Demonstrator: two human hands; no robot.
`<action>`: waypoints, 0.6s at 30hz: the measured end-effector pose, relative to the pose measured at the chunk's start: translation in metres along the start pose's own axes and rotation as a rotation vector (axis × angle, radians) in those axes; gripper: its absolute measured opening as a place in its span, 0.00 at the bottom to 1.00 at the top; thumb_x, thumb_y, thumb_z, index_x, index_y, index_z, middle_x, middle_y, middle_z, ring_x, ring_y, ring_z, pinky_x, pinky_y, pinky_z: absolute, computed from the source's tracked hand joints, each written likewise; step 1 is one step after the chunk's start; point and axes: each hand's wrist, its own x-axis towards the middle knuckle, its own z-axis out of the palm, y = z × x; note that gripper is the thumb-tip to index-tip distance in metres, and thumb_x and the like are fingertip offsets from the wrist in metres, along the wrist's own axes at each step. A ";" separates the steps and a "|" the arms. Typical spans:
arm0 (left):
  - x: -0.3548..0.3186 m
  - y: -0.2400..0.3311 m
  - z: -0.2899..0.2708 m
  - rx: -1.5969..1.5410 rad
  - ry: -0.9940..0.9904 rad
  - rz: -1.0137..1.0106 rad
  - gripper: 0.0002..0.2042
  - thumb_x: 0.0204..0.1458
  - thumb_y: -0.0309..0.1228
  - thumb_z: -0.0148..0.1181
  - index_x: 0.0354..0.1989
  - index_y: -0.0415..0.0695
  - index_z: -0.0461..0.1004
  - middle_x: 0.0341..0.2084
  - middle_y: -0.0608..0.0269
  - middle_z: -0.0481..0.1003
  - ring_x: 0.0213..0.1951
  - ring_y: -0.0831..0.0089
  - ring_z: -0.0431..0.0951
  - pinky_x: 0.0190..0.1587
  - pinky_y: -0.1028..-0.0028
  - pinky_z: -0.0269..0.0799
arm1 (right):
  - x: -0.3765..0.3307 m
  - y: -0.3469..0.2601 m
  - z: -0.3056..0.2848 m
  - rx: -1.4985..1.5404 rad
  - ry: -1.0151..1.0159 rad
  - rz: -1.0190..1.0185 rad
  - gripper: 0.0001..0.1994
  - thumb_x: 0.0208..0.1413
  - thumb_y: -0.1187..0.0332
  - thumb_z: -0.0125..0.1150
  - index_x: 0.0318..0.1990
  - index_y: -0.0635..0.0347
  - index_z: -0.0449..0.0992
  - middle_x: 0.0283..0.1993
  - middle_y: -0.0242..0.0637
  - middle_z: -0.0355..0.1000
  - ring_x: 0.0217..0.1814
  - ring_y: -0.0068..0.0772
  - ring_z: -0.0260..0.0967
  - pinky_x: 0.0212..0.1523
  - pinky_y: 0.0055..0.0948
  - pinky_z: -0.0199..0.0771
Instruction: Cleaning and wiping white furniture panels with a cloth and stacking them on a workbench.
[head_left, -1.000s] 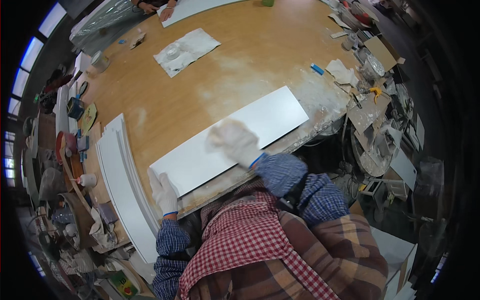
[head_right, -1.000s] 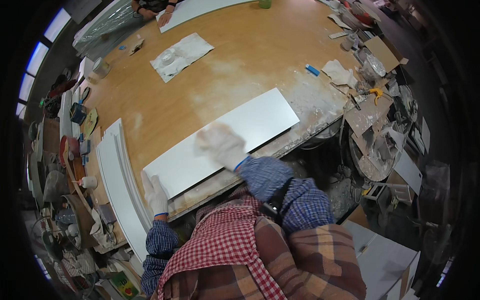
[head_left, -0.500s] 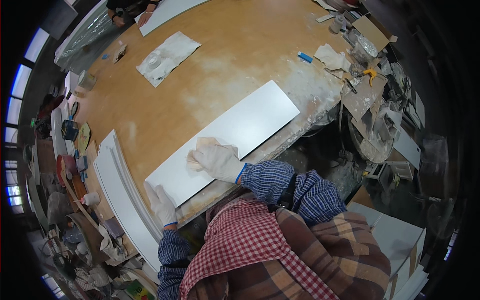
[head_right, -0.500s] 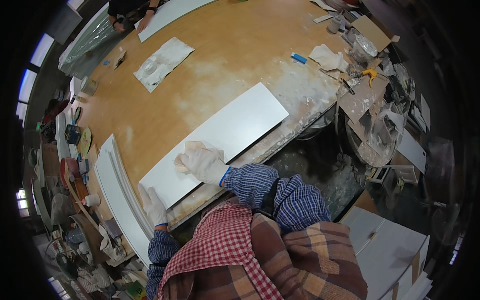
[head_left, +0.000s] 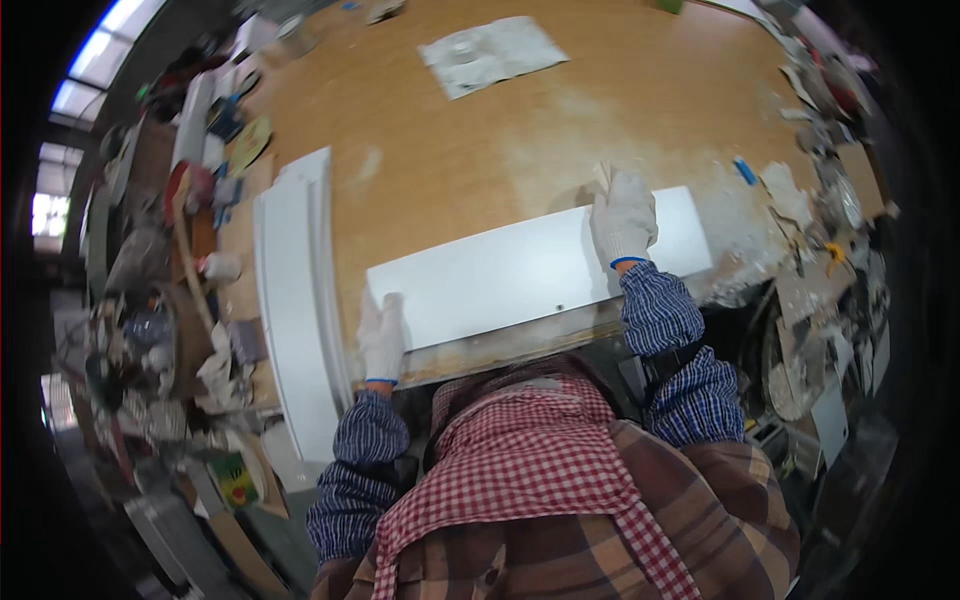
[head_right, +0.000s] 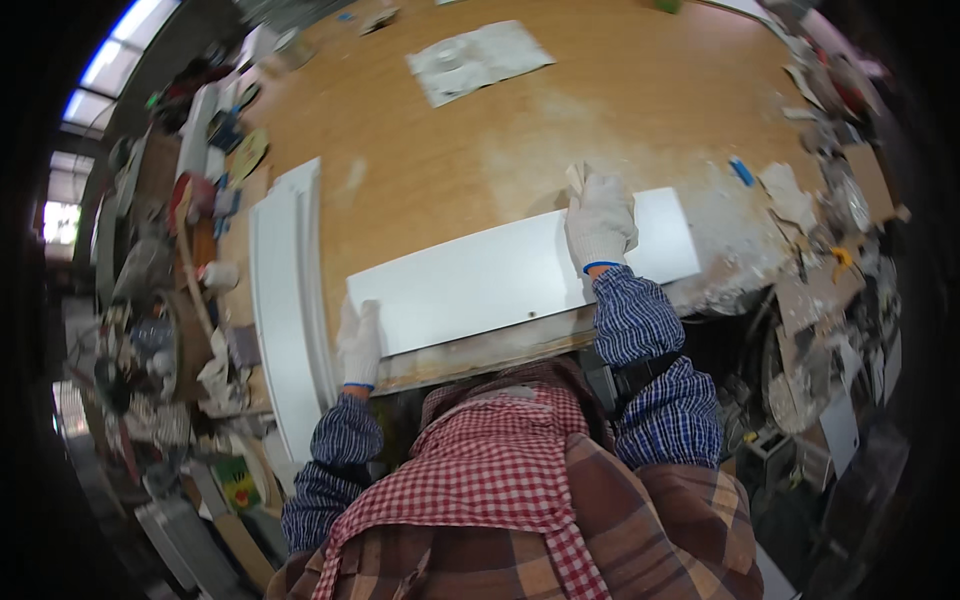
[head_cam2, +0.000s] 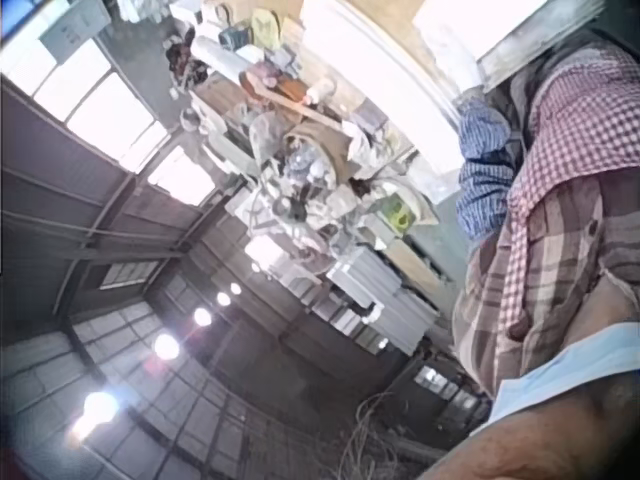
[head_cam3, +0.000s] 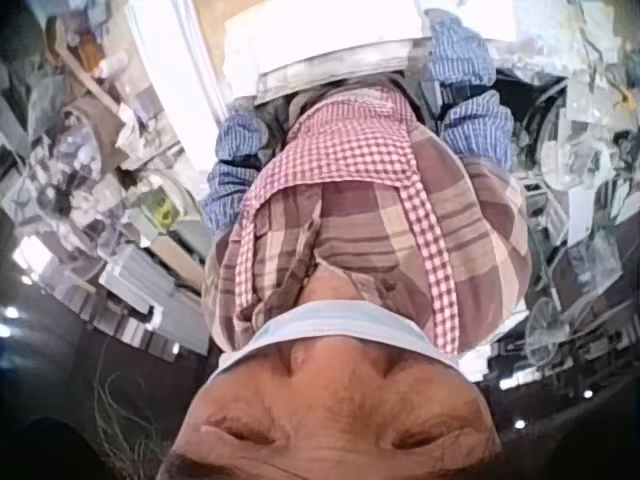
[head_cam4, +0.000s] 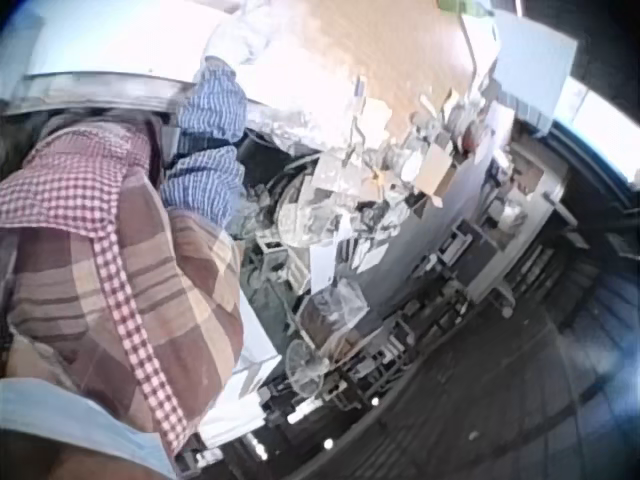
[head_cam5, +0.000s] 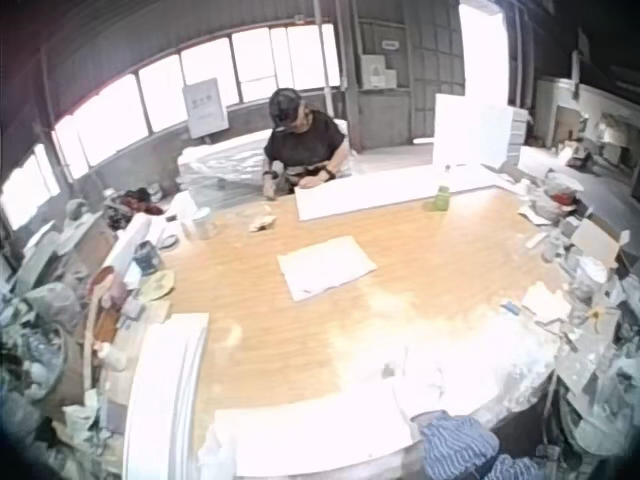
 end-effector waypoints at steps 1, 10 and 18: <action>-0.002 0.002 -0.007 -0.040 -0.074 -0.017 0.32 0.62 0.41 0.57 0.72 0.40 0.60 0.59 0.44 0.74 0.60 0.55 0.75 0.62 0.63 0.68 | -0.007 -0.025 0.011 0.027 -0.015 -0.043 0.16 0.62 0.56 0.55 0.52 0.54 0.72 0.46 0.46 0.71 0.51 0.48 0.73 0.43 0.48 0.76; -0.041 -0.053 -0.036 -0.030 -0.256 0.173 0.37 0.55 0.40 0.63 0.72 0.40 0.59 0.63 0.48 0.70 0.65 0.55 0.70 0.66 0.63 0.66 | -0.100 -0.240 0.020 0.567 -0.202 -0.875 0.16 0.58 0.65 0.58 0.54 0.50 0.74 0.43 0.41 0.74 0.48 0.45 0.75 0.45 0.43 0.76; -0.028 -0.089 -0.016 -0.024 -0.161 0.304 0.39 0.53 0.46 0.68 0.71 0.40 0.61 0.66 0.44 0.66 0.69 0.48 0.62 0.69 0.59 0.60 | -0.135 -0.169 -0.052 0.623 -0.687 -1.268 0.12 0.55 0.69 0.61 0.47 0.51 0.77 0.39 0.39 0.75 0.45 0.46 0.76 0.46 0.43 0.78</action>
